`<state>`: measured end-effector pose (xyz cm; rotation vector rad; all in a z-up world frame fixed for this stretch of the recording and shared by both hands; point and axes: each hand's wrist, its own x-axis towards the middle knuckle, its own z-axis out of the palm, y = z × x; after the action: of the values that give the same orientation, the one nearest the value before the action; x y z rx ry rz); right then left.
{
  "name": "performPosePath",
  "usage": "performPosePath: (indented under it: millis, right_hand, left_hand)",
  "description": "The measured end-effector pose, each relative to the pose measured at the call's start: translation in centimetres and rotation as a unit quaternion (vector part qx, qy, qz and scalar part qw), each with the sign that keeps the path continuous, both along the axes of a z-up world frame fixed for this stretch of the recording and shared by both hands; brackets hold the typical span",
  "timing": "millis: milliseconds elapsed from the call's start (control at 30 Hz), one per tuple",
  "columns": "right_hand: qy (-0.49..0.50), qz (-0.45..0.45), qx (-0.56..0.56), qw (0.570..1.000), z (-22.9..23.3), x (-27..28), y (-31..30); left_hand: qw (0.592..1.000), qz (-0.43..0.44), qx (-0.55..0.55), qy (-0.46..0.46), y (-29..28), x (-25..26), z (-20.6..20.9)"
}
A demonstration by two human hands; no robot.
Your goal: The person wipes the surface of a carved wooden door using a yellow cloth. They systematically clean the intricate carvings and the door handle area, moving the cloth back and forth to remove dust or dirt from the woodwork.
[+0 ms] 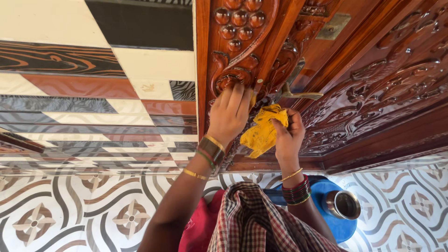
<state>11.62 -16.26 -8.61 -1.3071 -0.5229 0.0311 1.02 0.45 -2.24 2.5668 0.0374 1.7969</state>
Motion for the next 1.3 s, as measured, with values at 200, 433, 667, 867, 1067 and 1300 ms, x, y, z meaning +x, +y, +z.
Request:
performPosePath:
  millis: [200,433,667,867,1067,1300]
  right_hand:
    - [0.007,0.003,0.004,1.0,-1.6,0.0,1.1]
    - [-0.003,0.008,0.021,1.0,-1.2,0.3,-0.2]
    - [0.012,-0.001,0.035,0.999,-0.8,0.7,-1.5]
    - [0.007,0.014,0.046,0.999,0.6,-0.4,-1.3]
    - [-0.064,0.014,0.039,0.997,4.7,-2.0,-0.6]
    - [-0.292,-0.017,0.064,0.954,11.7,-2.1,2.6]
  left_hand:
    - [0.987,0.071,0.109,0.095,-0.6,0.5,-2.3]
    - [0.99,0.033,0.114,0.073,0.5,-0.6,-1.6]
    - [0.995,0.004,-0.03,-0.094,3.6,0.4,8.7]
    - [0.999,0.012,0.019,-0.034,0.9,0.0,3.0]
    - [0.997,0.016,0.015,-0.072,1.2,0.3,4.3]
    - [0.995,0.003,-0.034,-0.098,1.8,1.3,8.8]
